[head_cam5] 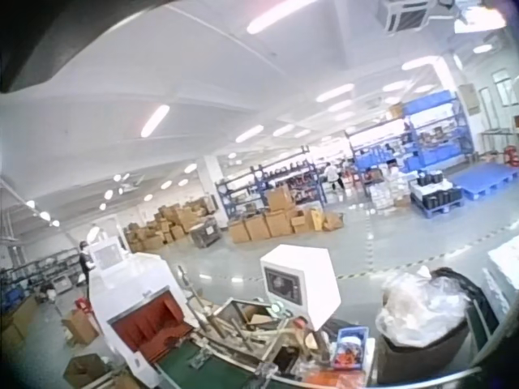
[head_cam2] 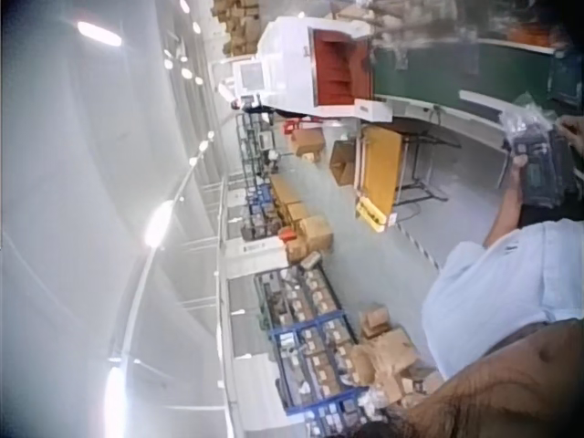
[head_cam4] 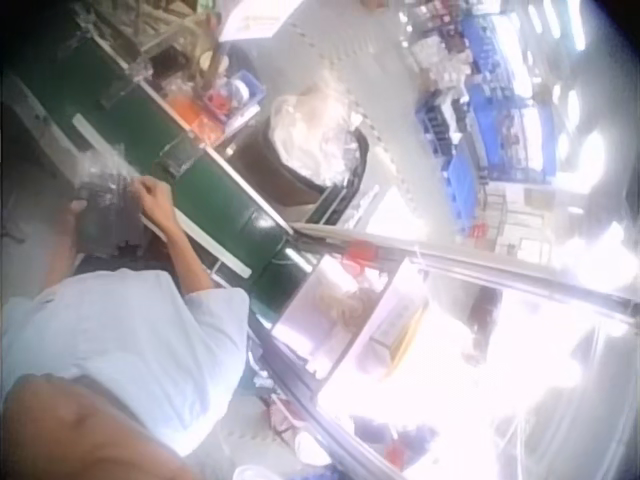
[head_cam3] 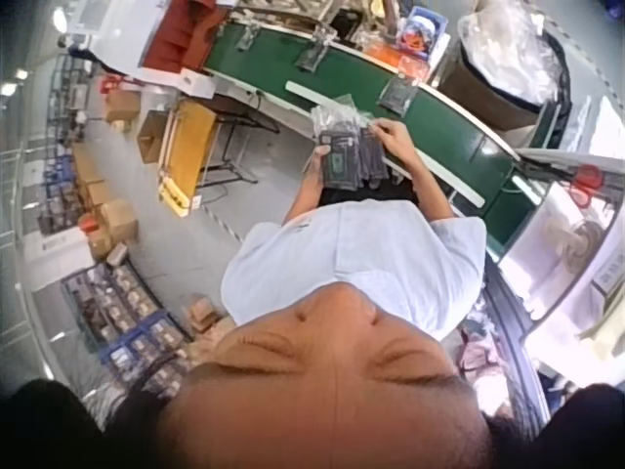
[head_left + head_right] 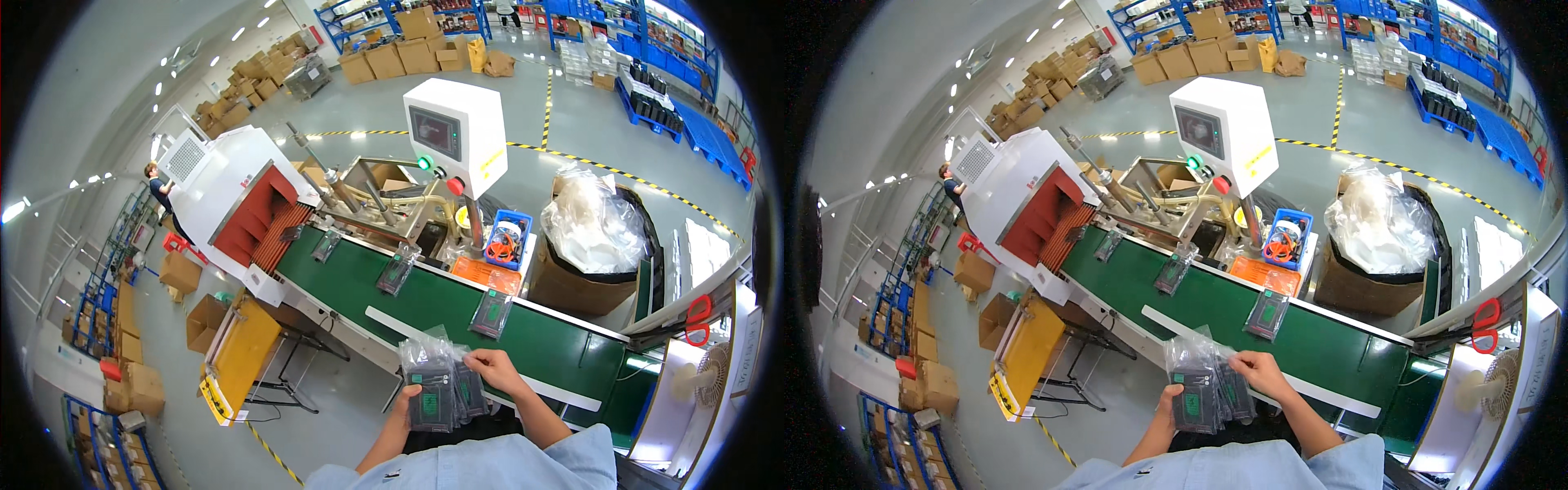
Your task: The person places small, individually wrapped electronic components onto a moving conveyor belt in a factory setting. The person repeatedly picks up items from a stack and positions them on the belt, which transports them to a downstream workstation where other workers are visible.
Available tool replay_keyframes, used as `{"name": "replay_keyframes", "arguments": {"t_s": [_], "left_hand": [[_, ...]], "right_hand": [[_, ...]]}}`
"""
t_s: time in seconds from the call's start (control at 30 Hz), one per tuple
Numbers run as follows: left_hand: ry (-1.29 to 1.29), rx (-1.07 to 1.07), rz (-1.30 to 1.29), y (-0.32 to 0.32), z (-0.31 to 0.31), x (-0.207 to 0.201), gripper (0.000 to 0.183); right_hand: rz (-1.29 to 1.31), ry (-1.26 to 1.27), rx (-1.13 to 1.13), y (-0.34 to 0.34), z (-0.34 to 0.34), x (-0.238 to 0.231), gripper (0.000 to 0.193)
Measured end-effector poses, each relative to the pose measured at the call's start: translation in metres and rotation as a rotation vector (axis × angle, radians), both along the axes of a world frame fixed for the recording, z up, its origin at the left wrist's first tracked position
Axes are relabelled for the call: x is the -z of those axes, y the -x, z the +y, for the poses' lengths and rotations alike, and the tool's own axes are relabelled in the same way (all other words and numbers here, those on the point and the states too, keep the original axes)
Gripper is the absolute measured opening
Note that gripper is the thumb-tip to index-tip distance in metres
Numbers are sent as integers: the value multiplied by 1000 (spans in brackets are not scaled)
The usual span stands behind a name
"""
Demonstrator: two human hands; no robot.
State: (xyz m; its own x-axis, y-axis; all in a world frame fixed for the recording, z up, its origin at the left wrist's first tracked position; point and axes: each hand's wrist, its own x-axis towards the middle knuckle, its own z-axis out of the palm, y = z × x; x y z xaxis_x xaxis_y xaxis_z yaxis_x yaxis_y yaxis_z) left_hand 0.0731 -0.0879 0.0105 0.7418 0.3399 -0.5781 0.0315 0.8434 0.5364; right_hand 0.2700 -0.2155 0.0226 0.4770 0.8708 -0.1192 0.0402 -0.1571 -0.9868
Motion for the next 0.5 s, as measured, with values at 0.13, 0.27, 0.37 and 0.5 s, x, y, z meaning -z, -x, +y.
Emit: {"name": "replay_keyframes", "arguments": {"t_s": [0.13, 0.27, 0.37, 0.5], "left_hand": [[15, 11, -100, -10, 12, -5, 55], [-7, -6, -234, -37, 11, -25, 66], [9, -53, -373, -60, -1, -51, 72], [13, -84, -395, -55, 17, -31, 80]], "right_hand": [[90, 40, -46, 2, -12, 11, 22], [167, 46, 82, -6, -31, 23, 21], [173, 20, 307, -19, -56, 22, 22], [-122, 26, 899, -84, -118, 64, 21]]}}
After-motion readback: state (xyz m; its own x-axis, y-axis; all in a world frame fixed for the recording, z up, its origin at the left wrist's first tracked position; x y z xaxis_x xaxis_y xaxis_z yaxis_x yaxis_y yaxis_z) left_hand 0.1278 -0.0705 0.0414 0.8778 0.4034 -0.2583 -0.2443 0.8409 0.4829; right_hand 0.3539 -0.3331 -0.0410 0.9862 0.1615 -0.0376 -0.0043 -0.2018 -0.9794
